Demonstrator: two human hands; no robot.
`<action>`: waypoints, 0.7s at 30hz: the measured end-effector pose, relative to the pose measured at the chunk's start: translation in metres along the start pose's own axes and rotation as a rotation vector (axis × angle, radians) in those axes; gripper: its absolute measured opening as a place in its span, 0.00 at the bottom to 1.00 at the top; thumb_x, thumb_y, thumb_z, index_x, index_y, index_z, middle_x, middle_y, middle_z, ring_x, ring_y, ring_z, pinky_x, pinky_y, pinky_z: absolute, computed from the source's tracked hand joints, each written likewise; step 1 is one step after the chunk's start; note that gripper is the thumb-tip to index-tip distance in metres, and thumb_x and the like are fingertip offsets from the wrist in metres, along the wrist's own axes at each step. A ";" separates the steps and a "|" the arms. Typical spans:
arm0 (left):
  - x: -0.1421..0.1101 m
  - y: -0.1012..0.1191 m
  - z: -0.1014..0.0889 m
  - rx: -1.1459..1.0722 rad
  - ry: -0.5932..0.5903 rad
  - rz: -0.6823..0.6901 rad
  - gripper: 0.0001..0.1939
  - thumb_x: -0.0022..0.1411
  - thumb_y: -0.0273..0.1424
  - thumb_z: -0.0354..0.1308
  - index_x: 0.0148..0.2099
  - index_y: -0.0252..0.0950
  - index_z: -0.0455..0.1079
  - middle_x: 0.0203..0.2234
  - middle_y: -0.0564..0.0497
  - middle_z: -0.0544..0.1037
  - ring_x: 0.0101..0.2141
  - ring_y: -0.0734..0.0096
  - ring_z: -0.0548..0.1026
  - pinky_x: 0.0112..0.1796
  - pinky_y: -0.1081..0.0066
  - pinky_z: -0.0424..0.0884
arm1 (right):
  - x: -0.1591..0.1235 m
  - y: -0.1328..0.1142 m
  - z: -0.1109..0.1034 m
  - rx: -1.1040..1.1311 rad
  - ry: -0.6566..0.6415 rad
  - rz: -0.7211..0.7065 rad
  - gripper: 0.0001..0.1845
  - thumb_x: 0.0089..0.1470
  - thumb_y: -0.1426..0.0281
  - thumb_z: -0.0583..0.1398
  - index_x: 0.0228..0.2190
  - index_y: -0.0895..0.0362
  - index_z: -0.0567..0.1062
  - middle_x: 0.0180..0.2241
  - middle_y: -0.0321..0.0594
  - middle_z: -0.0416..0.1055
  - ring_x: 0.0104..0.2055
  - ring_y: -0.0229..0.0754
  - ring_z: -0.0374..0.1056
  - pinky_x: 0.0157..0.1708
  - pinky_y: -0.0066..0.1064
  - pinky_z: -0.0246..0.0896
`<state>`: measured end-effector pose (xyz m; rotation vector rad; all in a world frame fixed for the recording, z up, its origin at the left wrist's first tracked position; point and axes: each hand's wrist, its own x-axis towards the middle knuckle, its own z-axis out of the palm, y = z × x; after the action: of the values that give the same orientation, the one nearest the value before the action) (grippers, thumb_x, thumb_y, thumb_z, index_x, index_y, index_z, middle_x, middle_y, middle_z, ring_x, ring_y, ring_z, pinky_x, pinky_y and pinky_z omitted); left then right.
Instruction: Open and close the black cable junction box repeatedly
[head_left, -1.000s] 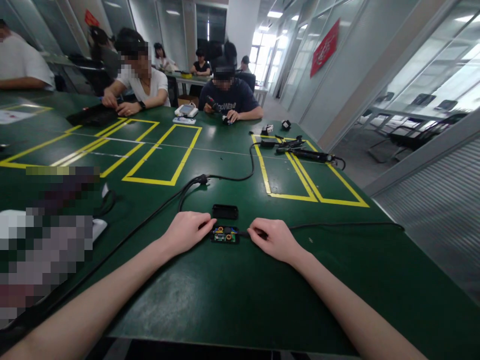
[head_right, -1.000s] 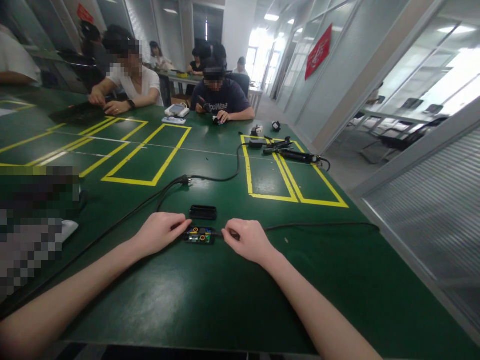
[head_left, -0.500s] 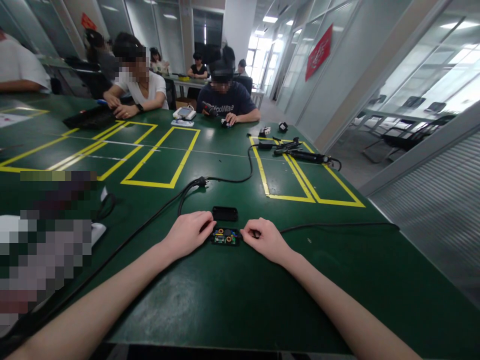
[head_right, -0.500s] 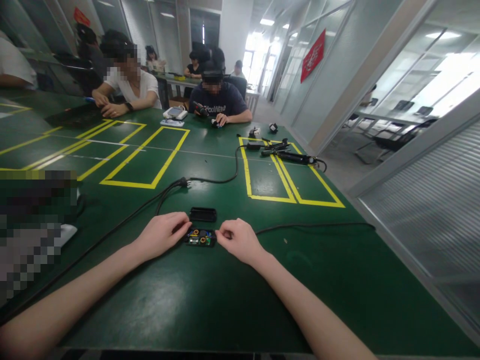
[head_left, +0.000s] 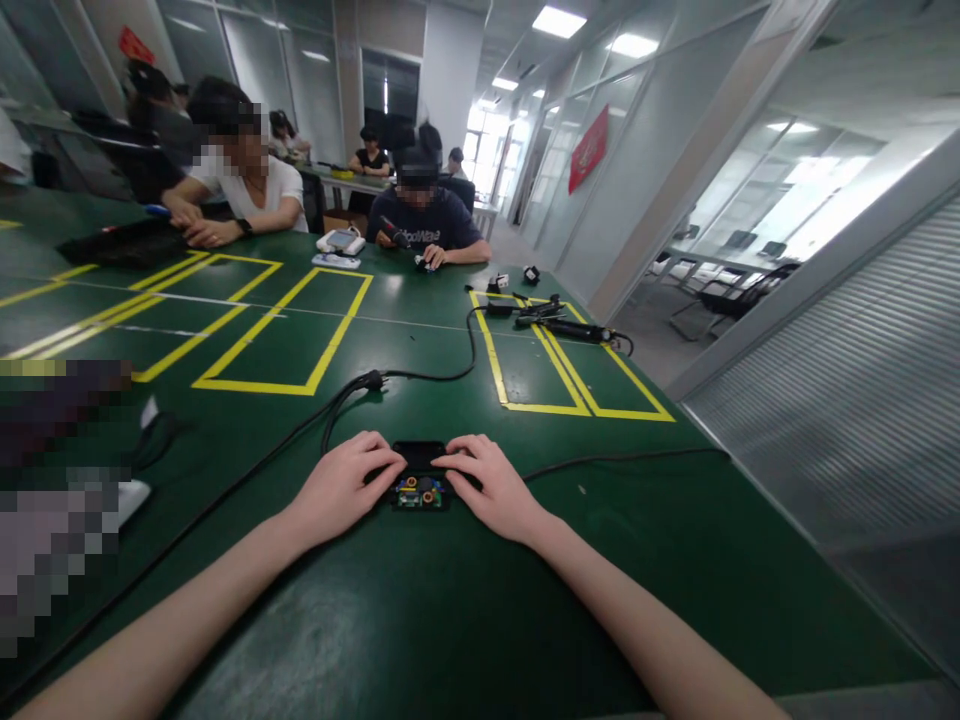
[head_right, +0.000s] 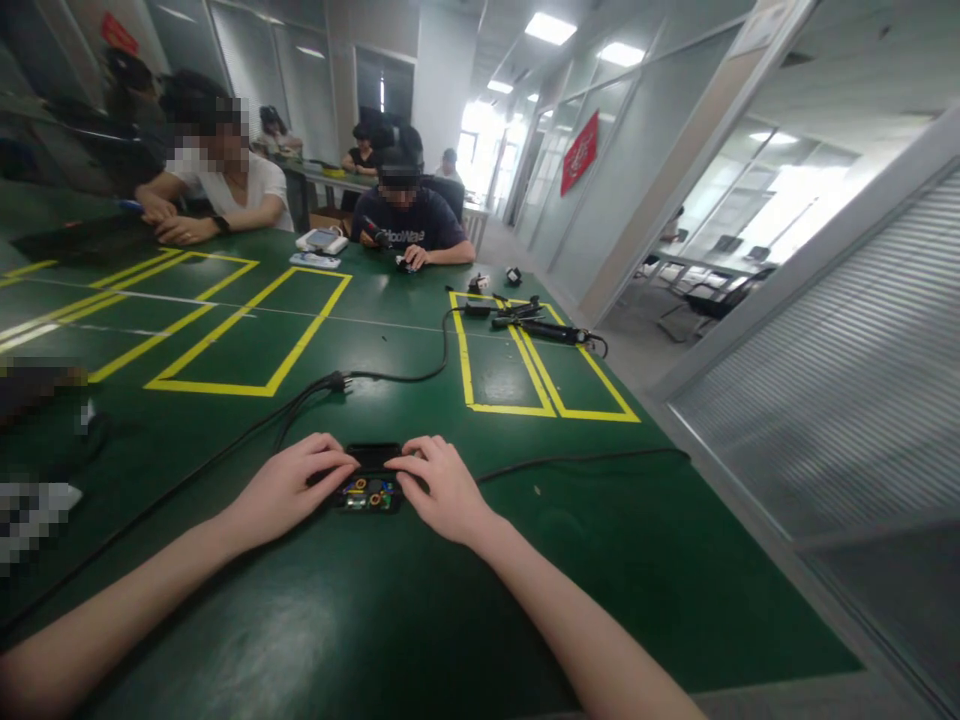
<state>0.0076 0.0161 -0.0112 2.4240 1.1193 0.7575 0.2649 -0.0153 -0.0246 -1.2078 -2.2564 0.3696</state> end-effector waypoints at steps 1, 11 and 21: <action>0.000 0.000 -0.001 -0.020 -0.003 -0.009 0.17 0.73 0.38 0.51 0.39 0.40 0.80 0.36 0.49 0.79 0.39 0.65 0.77 0.41 0.68 0.73 | 0.000 0.001 0.000 0.033 0.010 -0.002 0.15 0.66 0.73 0.58 0.48 0.50 0.81 0.48 0.45 0.74 0.51 0.48 0.69 0.51 0.44 0.66; 0.001 0.006 -0.002 -0.222 0.037 -0.159 0.09 0.64 0.39 0.57 0.41 0.39 0.67 0.26 0.56 0.77 0.24 0.71 0.73 0.27 0.73 0.69 | 0.004 -0.005 0.001 0.357 0.153 0.027 0.05 0.61 0.73 0.62 0.36 0.53 0.80 0.39 0.41 0.71 0.43 0.44 0.71 0.45 0.37 0.70; 0.001 0.006 -0.002 -0.202 -0.004 -0.101 0.14 0.68 0.37 0.54 0.47 0.37 0.78 0.33 0.50 0.83 0.30 0.68 0.78 0.32 0.72 0.71 | 0.004 -0.005 0.000 0.547 0.188 0.123 0.13 0.60 0.71 0.61 0.47 0.53 0.77 0.44 0.43 0.74 0.45 0.43 0.73 0.42 0.33 0.72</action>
<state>0.0099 0.0135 -0.0059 2.1850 1.0978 0.7917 0.2598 -0.0152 -0.0209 -1.0355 -1.7602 0.8216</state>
